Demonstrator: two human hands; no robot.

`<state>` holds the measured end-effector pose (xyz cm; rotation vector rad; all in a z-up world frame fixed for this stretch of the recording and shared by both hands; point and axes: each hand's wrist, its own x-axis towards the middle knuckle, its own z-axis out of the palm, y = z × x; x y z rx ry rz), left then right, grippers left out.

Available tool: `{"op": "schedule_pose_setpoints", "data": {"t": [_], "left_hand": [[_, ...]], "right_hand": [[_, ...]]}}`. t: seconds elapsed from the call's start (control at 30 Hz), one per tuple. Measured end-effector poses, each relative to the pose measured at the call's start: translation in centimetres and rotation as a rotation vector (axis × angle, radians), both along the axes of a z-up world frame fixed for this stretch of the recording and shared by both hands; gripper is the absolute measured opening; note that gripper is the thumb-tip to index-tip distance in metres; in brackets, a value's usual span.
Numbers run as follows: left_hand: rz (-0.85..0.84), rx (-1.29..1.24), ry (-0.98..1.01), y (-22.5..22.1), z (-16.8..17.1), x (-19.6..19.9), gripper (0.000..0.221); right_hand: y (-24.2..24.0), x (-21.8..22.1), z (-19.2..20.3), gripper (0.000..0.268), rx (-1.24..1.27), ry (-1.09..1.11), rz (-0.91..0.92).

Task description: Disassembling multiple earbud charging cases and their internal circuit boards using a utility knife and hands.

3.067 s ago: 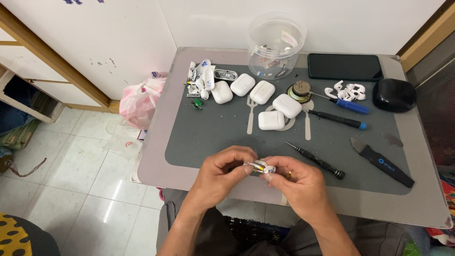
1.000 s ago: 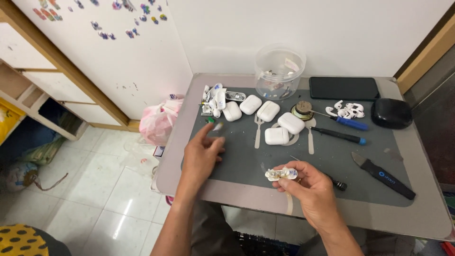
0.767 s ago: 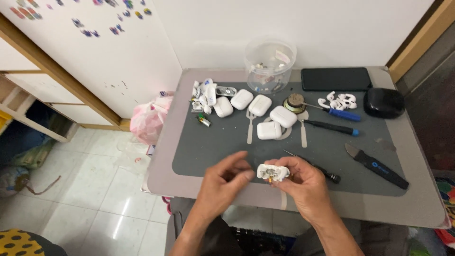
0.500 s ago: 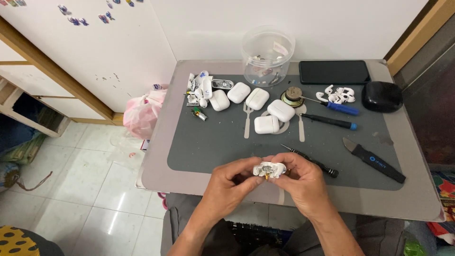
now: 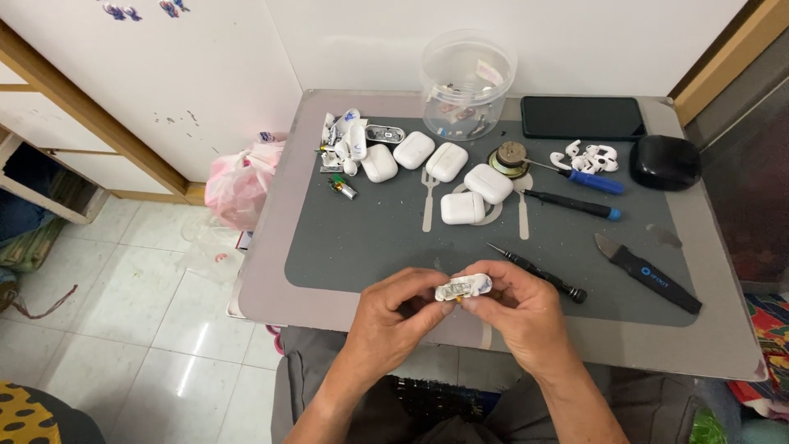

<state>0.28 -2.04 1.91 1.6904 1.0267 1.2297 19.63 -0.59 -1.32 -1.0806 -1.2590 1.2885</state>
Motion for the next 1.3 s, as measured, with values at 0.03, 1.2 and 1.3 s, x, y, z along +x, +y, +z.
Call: {"op": "schedule_pose_setpoints", "data": {"t": [0.03, 1.2, 1.3], "left_hand": [[-0.003, 0.000, 0.000, 0.0, 0.0, 0.1, 0.016], [0.432, -0.273, 0.156, 0.5, -0.2, -3.2, 0.016], [0.676, -0.109, 0.298, 1.3, -2.3, -7.2, 0.009]], "right_hand": [[0.0, 0.0, -0.1, 0.031, 0.000, 0.000, -0.003], [0.1, -0.1, -0.6, 0.023, -0.130, 0.044, -0.101], [0.3, 0.1, -0.9, 0.022, -0.121, 0.050, -0.086]]}}
